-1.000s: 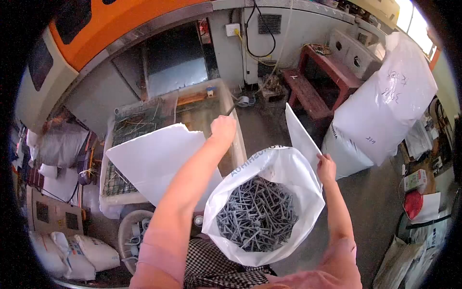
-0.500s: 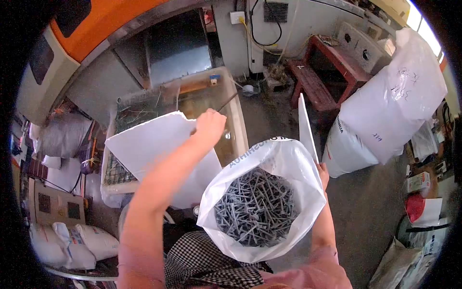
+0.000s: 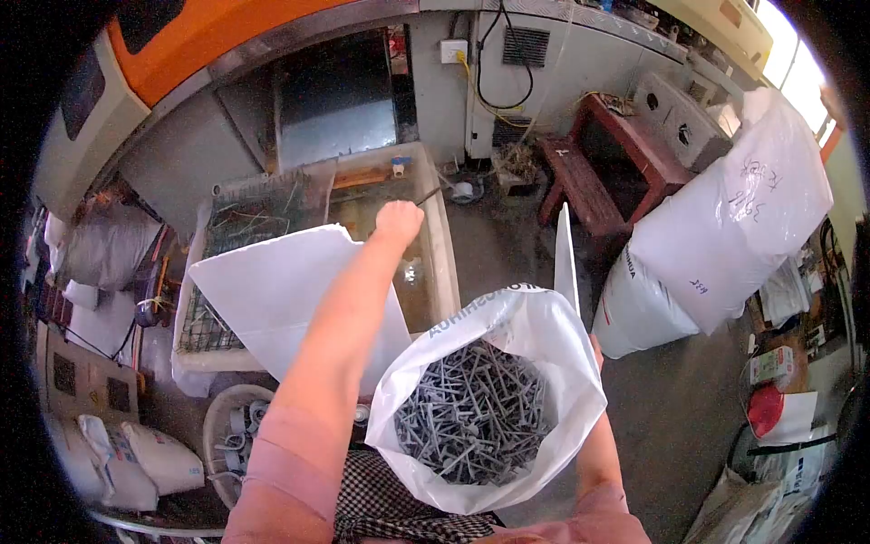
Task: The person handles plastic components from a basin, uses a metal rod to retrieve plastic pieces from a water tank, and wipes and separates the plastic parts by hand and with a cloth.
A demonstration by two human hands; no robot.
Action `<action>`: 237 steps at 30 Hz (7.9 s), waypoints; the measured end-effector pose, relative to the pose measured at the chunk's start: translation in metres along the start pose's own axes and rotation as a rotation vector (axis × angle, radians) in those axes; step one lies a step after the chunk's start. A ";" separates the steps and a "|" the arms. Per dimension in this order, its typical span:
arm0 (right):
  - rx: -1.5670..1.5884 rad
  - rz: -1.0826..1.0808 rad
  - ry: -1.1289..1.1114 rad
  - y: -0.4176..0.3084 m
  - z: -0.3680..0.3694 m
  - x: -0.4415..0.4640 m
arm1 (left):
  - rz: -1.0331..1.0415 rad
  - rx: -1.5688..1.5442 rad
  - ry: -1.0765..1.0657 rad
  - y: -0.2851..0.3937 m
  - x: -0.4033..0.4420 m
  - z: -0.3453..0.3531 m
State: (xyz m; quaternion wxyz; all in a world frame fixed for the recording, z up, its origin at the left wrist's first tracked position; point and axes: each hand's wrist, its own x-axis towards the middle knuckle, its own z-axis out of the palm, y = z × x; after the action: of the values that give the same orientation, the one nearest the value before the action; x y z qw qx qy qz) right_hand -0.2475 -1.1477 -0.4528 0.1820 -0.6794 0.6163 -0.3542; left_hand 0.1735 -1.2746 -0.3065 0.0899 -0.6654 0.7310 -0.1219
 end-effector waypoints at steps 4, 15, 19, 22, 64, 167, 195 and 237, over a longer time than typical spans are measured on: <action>0.013 -0.017 -0.033 0.005 0.010 0.003 | 0.158 -0.065 0.027 -0.022 -0.002 -0.042; -0.243 -0.036 0.149 0.020 -0.043 -0.012 | 0.285 -0.044 -0.120 -0.014 -0.093 -0.144; -0.252 -0.131 0.224 0.020 -0.058 -0.021 | 0.205 -0.045 0.006 -0.014 -0.101 -0.119; -0.210 -0.146 0.223 0.007 -0.065 -0.012 | 0.204 0.054 -0.098 -0.006 -0.102 -0.114; 0.174 -0.477 -0.862 -0.121 0.165 0.145 | -0.344 -0.075 0.122 -0.036 -0.252 -0.143; -0.694 -0.465 -0.726 -0.312 -0.025 0.138 | -0.284 -0.440 0.636 -0.024 -0.356 -0.039; -0.714 -0.487 -0.779 -0.300 0.000 0.155 | -0.303 -0.528 0.670 -0.029 -0.364 -0.014; -0.487 -0.746 -0.908 -0.306 0.149 0.144 | -0.317 -0.539 0.657 -0.046 -0.372 -0.003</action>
State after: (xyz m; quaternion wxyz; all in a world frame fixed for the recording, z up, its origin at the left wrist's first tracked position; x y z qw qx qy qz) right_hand 0.0733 -1.2614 -0.3083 0.1298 -0.9528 0.2627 0.0797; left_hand 0.2533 -0.9084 -0.3011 -0.3430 -0.6947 0.6156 -0.1443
